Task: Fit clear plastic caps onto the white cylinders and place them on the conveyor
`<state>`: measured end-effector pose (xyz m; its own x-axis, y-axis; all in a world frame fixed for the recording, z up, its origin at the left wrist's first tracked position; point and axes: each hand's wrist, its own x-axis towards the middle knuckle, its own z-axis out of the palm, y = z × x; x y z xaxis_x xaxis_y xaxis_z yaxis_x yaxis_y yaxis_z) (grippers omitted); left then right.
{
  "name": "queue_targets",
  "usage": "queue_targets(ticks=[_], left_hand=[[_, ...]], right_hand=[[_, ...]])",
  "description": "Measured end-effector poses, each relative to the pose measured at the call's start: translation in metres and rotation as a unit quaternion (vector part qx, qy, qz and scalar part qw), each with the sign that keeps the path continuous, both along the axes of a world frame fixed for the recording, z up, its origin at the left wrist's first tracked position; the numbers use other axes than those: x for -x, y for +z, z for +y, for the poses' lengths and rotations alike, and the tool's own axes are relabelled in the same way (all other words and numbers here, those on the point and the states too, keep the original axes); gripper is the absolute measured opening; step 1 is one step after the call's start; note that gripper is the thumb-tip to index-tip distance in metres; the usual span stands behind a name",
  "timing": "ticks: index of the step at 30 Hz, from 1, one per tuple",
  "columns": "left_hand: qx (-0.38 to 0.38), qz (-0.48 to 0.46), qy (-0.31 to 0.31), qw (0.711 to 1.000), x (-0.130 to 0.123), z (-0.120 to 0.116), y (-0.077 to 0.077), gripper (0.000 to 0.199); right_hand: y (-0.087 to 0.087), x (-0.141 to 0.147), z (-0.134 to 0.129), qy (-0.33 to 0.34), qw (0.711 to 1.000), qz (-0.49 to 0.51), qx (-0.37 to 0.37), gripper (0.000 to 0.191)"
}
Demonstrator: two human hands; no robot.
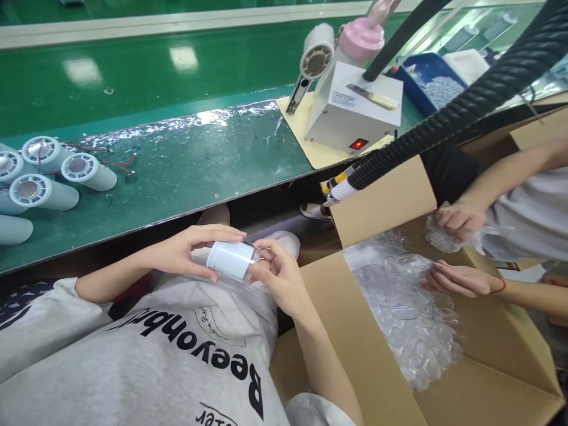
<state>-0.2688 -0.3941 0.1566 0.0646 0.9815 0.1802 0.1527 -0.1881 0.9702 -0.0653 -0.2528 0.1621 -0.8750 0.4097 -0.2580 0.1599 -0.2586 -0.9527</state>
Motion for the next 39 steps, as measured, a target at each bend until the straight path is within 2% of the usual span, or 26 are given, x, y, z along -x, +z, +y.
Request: queue_targets(ticks=[3,8,17,24,26,27,29,31,33,34,36,37,39], left_hand=[[-0.015,0.009,0.005,1.0,0.0,-0.001,-0.002,0.072],[0.002,-0.003,-0.004,1.0,0.001,0.001,-0.001,0.071],[-0.021,-0.006,0.001,1.0,0.001,0.003,-0.002,0.068],[-0.019,0.018,0.026,0.999,-0.003,0.0,0.004,0.06],[-0.003,0.022,0.04,0.999,-0.005,-0.002,0.008,0.06],[0.009,0.018,0.047,0.999,-0.006,-0.003,0.009,0.062],[0.042,0.004,0.057,0.997,-0.007,-0.005,0.013,0.064],[0.075,-0.016,0.064,0.995,-0.007,-0.005,0.014,0.066],[0.099,-0.033,0.069,0.992,-0.007,-0.006,0.014,0.067],[0.108,-0.039,0.068,0.991,-0.007,-0.005,0.014,0.068],[0.115,-0.048,0.059,0.99,-0.007,-0.005,0.012,0.072],[0.11,-0.049,0.052,0.991,-0.006,-0.005,0.011,0.075],[0.084,-0.044,0.033,0.995,-0.005,-0.005,0.01,0.08]], right_hand=[[-0.006,0.003,-0.001,0.004,0.998,-0.029,0.05,0.056],[-0.014,0.006,-0.002,0.006,0.993,-0.063,0.097,0.061],[0.0,0.012,-0.003,0.077,0.974,-0.113,0.18,0.072],[-0.006,0.013,-0.004,0.131,0.96,-0.117,0.219,0.079],[-0.009,0.01,-0.007,0.115,0.973,-0.101,0.173,0.077],[-0.011,0.008,-0.008,0.083,0.985,-0.086,0.121,0.071],[-0.015,0.004,-0.009,-0.011,0.999,-0.028,-0.039,0.048],[-0.017,0.0,-0.007,-0.068,0.971,0.056,-0.221,0.026],[-0.018,-0.003,-0.004,-0.038,0.926,0.126,-0.353,0.024],[-0.018,-0.004,-0.002,-0.008,0.908,0.147,-0.392,0.025],[-0.018,-0.006,0.0,0.033,0.895,0.167,-0.412,0.028],[-0.017,-0.006,0.001,0.04,0.904,0.168,-0.391,0.033],[-0.016,-0.008,-0.001,0.03,0.939,0.156,-0.305,0.045]])
